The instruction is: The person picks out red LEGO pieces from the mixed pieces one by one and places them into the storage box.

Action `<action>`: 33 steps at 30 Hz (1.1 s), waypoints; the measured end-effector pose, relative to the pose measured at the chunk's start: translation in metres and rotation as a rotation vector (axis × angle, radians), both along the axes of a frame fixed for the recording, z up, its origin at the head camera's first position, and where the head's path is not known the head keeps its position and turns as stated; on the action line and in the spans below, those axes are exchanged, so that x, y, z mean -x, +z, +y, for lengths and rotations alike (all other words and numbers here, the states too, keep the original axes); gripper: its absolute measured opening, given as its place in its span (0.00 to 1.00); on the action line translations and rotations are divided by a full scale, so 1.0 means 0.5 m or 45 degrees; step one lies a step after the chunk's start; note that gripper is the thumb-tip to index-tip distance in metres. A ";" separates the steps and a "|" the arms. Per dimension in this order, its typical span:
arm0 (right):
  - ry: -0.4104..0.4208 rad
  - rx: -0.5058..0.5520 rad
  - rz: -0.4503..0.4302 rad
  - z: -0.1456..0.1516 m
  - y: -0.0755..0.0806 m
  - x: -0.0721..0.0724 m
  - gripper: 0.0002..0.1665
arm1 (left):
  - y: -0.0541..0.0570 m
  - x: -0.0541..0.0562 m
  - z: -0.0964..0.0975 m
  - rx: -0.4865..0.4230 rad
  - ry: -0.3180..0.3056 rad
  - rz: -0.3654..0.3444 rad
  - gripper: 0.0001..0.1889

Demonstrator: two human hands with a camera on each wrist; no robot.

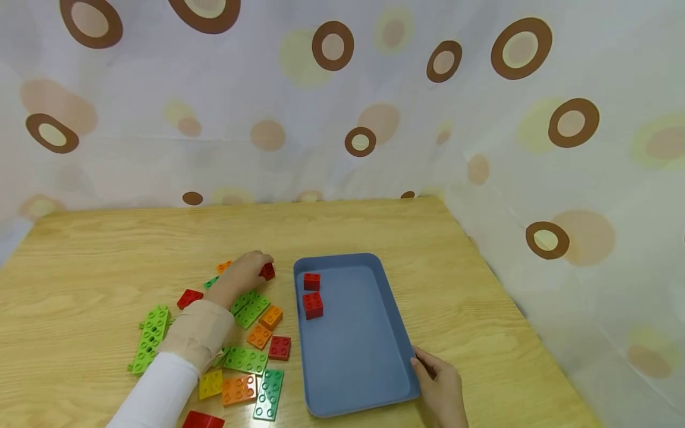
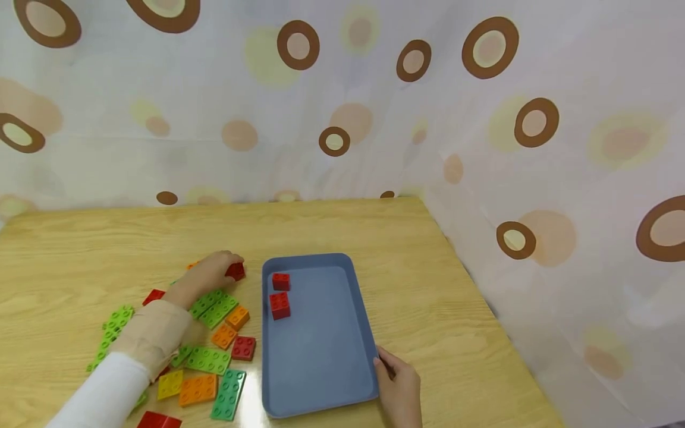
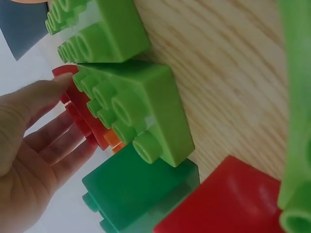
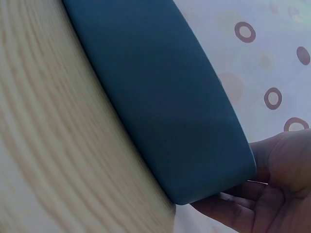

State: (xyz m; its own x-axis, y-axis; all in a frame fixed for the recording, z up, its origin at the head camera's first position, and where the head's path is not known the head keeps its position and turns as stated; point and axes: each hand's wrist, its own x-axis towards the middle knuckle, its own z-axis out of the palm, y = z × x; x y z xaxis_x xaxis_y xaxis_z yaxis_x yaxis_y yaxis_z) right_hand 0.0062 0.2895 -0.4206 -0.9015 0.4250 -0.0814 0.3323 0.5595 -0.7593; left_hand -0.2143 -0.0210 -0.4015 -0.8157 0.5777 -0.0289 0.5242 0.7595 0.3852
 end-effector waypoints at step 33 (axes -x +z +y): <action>0.025 -0.041 0.019 0.004 -0.007 -0.003 0.17 | 0.121 -0.084 0.109 -0.013 -0.260 0.234 0.18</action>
